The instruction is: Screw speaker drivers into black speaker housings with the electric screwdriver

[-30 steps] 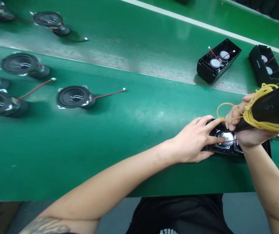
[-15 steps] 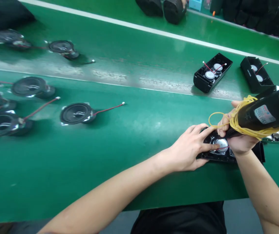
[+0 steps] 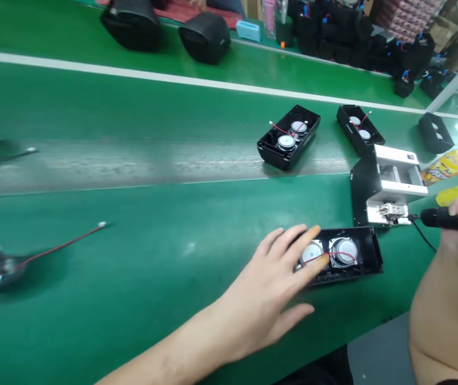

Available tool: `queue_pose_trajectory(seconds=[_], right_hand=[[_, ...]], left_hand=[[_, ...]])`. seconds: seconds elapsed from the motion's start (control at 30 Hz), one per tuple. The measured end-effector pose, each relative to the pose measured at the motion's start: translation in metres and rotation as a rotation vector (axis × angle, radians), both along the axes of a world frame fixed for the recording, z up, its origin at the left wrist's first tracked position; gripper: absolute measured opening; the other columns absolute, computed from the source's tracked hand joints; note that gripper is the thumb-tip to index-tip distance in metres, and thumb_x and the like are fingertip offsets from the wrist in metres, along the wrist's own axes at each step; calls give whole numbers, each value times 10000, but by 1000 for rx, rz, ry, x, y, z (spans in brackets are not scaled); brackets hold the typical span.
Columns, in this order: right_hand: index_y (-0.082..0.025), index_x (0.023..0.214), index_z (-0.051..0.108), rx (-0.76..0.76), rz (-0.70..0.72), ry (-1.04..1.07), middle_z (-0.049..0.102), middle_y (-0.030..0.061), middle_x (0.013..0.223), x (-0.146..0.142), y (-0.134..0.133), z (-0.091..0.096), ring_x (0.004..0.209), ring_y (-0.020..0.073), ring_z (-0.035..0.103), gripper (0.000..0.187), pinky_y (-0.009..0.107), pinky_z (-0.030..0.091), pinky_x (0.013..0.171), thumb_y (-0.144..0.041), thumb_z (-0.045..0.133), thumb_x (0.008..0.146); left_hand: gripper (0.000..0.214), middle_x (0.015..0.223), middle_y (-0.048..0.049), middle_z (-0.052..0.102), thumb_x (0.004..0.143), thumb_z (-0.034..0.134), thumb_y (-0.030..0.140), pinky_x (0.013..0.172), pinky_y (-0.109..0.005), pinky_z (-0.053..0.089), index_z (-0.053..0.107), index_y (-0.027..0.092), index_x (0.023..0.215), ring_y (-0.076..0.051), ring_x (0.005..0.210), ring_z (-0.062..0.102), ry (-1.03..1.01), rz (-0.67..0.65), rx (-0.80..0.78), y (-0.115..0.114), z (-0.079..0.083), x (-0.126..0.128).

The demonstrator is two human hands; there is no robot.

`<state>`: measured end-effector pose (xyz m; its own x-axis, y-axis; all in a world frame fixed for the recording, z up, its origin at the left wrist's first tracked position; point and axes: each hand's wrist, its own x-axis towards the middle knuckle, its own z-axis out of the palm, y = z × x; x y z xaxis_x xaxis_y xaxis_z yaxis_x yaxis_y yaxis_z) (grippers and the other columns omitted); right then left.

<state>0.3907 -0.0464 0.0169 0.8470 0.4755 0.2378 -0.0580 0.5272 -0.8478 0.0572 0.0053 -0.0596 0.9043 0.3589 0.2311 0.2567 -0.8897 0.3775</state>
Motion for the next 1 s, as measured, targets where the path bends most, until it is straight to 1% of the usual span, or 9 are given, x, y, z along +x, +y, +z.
queue_pose_trajectory(seconds=[0.07,0.13,0.23,0.33,0.4,0.57,0.7,0.83,1.0], right_hand=[[-304,893,708,169,-97,-318,456,-72,539,2,12,-7,355,82,376,529,203,329,328,-803,559,802],[-269,874,697,171,-75,-457,461,-66,544,-2,21,-14,354,77,353,628,195,309,300,-865,539,754],[-258,965,695,105,-13,-480,469,-74,547,-8,21,-20,346,91,369,676,208,328,295,-879,550,741],[-247,1016,675,144,7,-464,495,-75,575,-8,12,-25,355,98,386,669,220,353,304,-852,610,738],[-250,996,654,174,8,-448,509,-71,579,-5,8,-30,364,99,382,659,215,355,310,-858,595,749],[-251,991,655,125,65,-510,492,-74,521,1,10,-41,337,100,365,704,207,337,314,-904,490,785],[-245,1008,683,220,21,-511,487,-75,530,2,13,-40,329,86,358,681,201,346,313,-868,483,820],[-229,1002,690,145,71,-448,518,-59,549,2,12,-39,358,102,391,691,211,352,315,-865,497,814],[-252,1038,675,211,43,-491,490,-77,540,0,11,-41,341,96,359,627,216,359,325,-823,540,817]], left_hand=[[538,1666,-167,397,896,764,406,1177,-706,360,619,268,1395,-452,1493,392,-20,-117,14,-6,0,17],[471,1665,-178,399,911,749,445,1186,-720,333,659,255,1332,-458,1500,389,-10,-196,27,-8,-2,33],[581,1682,-199,363,899,772,486,1197,-739,304,624,232,1400,-477,1528,348,37,-185,55,-5,-7,51],[618,1686,-194,361,900,773,520,1188,-747,314,607,252,1431,-480,1530,348,101,-154,53,3,-9,57],[603,1681,-196,366,892,782,527,1173,-745,331,620,274,1415,-483,1518,367,125,-142,36,7,-10,57],[677,1693,-195,341,860,807,561,1150,-699,362,587,310,1449,-485,1508,378,144,-106,28,10,-10,55],[707,1702,-189,323,836,827,564,1139,-654,366,580,304,1446,-474,1495,388,160,-101,57,8,-12,55],[717,1694,-178,338,843,812,542,1125,-635,364,549,306,1467,-451,1470,407,126,-104,82,9,-16,55],[663,1683,-166,364,870,791,478,1147,-605,353,559,284,1461,-429,1467,408,150,-77,111,7,-17,54]])
